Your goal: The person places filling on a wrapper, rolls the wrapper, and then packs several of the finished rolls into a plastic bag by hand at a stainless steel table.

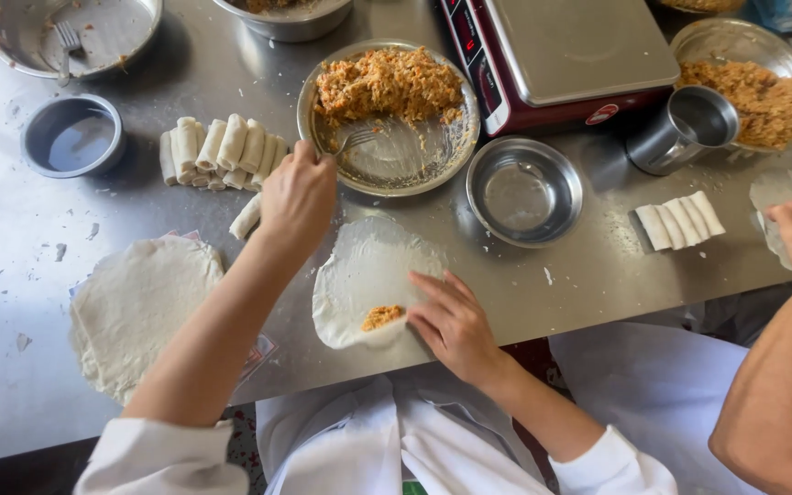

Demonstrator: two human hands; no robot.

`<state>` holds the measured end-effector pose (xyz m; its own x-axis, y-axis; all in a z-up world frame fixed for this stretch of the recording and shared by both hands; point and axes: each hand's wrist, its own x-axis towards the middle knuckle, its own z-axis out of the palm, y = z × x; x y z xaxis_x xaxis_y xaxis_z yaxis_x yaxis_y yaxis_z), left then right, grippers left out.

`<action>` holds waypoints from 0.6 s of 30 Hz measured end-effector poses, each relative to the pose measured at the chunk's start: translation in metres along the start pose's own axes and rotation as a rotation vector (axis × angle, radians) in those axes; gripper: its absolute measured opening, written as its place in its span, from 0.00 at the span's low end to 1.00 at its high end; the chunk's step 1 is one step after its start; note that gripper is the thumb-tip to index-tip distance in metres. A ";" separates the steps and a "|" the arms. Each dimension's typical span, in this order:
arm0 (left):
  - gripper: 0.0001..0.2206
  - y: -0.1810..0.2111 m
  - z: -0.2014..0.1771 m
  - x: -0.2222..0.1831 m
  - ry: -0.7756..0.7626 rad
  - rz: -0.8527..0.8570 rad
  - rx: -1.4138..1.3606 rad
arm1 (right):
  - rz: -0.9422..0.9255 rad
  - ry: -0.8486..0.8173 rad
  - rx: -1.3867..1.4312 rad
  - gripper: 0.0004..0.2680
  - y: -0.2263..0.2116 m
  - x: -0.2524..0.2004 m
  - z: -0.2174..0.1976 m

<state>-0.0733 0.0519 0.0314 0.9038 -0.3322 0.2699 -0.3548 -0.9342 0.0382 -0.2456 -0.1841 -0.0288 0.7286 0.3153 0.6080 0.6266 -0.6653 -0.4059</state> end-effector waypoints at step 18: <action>0.26 0.069 0.002 -0.158 0.166 0.394 -0.610 | -0.133 -0.216 0.013 0.07 0.021 0.026 0.009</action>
<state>-0.2404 0.0401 -0.0105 0.6511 -0.5587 0.5137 -0.7588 -0.4956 0.4227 -0.2113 -0.1839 -0.0276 0.6806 0.5383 0.4970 0.7236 -0.6000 -0.3411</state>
